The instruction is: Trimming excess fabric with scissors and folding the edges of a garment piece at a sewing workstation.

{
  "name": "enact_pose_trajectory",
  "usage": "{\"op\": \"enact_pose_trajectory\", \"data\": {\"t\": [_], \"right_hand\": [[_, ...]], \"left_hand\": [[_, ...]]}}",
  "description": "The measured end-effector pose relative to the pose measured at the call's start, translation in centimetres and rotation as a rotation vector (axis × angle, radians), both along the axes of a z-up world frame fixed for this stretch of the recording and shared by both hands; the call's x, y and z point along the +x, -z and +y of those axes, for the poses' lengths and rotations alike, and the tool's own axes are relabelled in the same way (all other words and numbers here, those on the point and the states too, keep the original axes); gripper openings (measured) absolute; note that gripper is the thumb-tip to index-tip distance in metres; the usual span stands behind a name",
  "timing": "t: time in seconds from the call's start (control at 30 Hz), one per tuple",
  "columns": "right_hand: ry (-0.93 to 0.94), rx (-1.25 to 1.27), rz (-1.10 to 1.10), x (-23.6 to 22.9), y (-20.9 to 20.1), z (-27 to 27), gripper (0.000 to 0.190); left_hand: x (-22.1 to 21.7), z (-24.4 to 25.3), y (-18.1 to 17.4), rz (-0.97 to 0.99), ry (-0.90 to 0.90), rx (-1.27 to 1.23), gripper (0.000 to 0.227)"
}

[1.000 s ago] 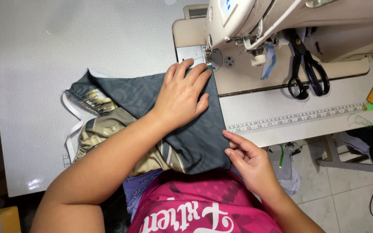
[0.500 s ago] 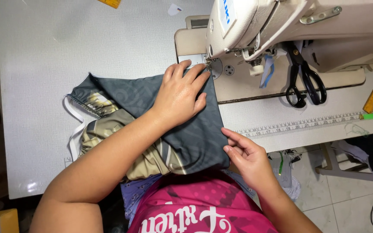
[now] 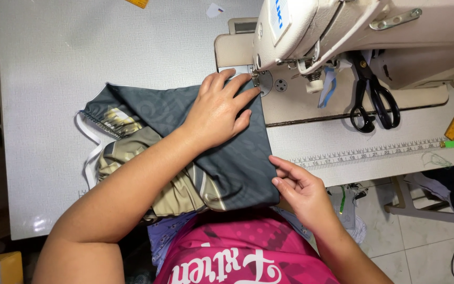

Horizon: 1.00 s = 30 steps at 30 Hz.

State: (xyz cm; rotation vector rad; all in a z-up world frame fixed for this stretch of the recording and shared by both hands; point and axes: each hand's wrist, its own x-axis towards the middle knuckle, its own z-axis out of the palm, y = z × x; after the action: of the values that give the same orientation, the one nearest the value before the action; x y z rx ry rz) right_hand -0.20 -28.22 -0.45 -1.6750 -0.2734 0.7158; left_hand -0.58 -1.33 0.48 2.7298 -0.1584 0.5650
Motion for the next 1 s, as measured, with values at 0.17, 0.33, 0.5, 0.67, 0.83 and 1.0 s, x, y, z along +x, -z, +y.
{"op": "enact_pose_trajectory", "data": {"t": [0.17,0.33,0.5,0.67,0.83,1.0], "right_hand": [[-0.009,-0.05,-0.063,-0.9,-2.4,1.1,0.035],[-0.092,-0.143,-0.256,-1.1,-3.6,1.6,0.026],[-0.064,-0.115,-0.263,-1.3,-3.9,2.0,0.026],[-0.059,-0.085,-0.258,-1.9,-3.3,1.4,0.028],[-0.018,-0.018,-0.085,-2.5,0.7,-1.2,0.043],[0.021,-0.047,-0.055,-3.4,-0.9,-1.4,0.037]], "left_hand": [[0.1,0.3,0.5,-0.022,0.017,0.02,0.038],[0.1,0.2,0.6,-0.044,0.021,0.011,0.037],[0.1,0.2,0.6,-0.048,0.017,0.026,0.036],[0.2,0.1,1.0,-0.041,0.018,0.023,0.036],[-0.8,-0.3,-0.2,0.016,0.008,0.025,0.04],[-4.3,-2.6,-2.9,0.13,0.014,0.012,0.047]]}}
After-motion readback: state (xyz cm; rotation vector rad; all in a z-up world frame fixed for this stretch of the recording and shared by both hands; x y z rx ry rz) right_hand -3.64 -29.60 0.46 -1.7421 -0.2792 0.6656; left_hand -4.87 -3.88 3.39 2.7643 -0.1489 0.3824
